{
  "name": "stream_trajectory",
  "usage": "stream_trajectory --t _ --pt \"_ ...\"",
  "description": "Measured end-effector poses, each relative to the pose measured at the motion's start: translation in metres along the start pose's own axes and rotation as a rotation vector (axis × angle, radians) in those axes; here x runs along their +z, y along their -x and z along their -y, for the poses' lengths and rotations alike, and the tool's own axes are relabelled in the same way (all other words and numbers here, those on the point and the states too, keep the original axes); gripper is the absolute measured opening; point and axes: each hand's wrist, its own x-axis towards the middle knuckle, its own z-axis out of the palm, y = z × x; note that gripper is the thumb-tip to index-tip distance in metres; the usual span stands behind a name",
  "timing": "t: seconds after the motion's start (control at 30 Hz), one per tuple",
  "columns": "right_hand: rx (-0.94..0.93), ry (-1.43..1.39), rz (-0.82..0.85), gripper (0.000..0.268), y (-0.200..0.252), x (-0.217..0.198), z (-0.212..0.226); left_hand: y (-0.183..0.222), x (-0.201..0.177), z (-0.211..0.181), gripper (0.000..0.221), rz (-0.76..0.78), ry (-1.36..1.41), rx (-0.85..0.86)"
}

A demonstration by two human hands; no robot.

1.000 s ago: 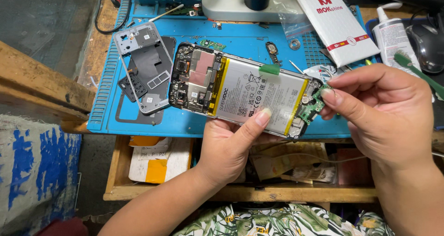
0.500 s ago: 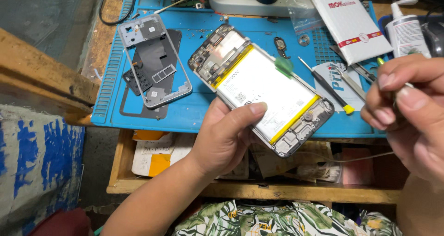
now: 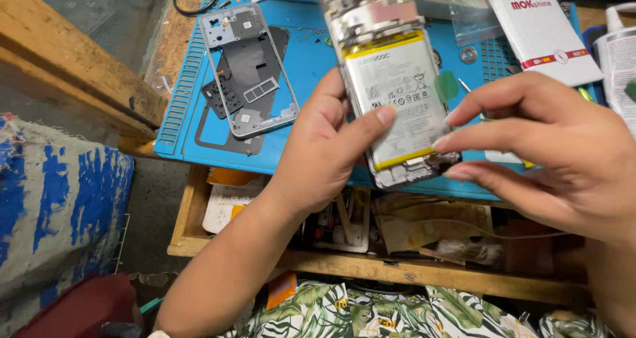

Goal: The person assembles a mobile phone by placing internal components and a battery into the chassis, then connects cables and checks the fit of the screen assembly.

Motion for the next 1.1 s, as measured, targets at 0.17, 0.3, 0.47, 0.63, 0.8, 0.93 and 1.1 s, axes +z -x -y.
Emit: stream_trajectory --t 0.17,0.3,0.47,0.63,0.8,0.93,1.1 --pt "-0.050 -0.036 -0.075 0.024 -0.005 0.017 0.006 -0.012 0.003 0.007 0.073 0.046 0.002 -0.014" --pt "-0.050 0.024 -0.090 0.024 -0.001 0.019 0.003 -0.023 -0.004 0.012 0.079 0.099 -0.068 -0.107" --pt "-0.062 0.069 -0.134 0.022 0.003 0.016 -0.003 -0.023 -0.006 0.011 0.105 0.203 0.060 -0.115" --pt "-0.031 0.091 -0.081 0.024 0.007 0.019 -0.004 -0.013 -0.009 0.010 0.125 0.203 0.011 -0.138" --pt "-0.014 0.093 -0.079 0.024 0.010 0.028 -0.006 -0.012 -0.013 0.011 0.126 0.209 -0.031 -0.166" --pt "0.115 -0.006 -0.101 0.022 0.014 0.035 -0.007 -0.010 -0.015 0.016 0.127 0.199 -0.013 -0.159" --pt "0.271 -0.084 -0.133 0.018 0.018 0.040 -0.010 -0.011 -0.016 0.021 0.128 0.204 0.003 -0.148"
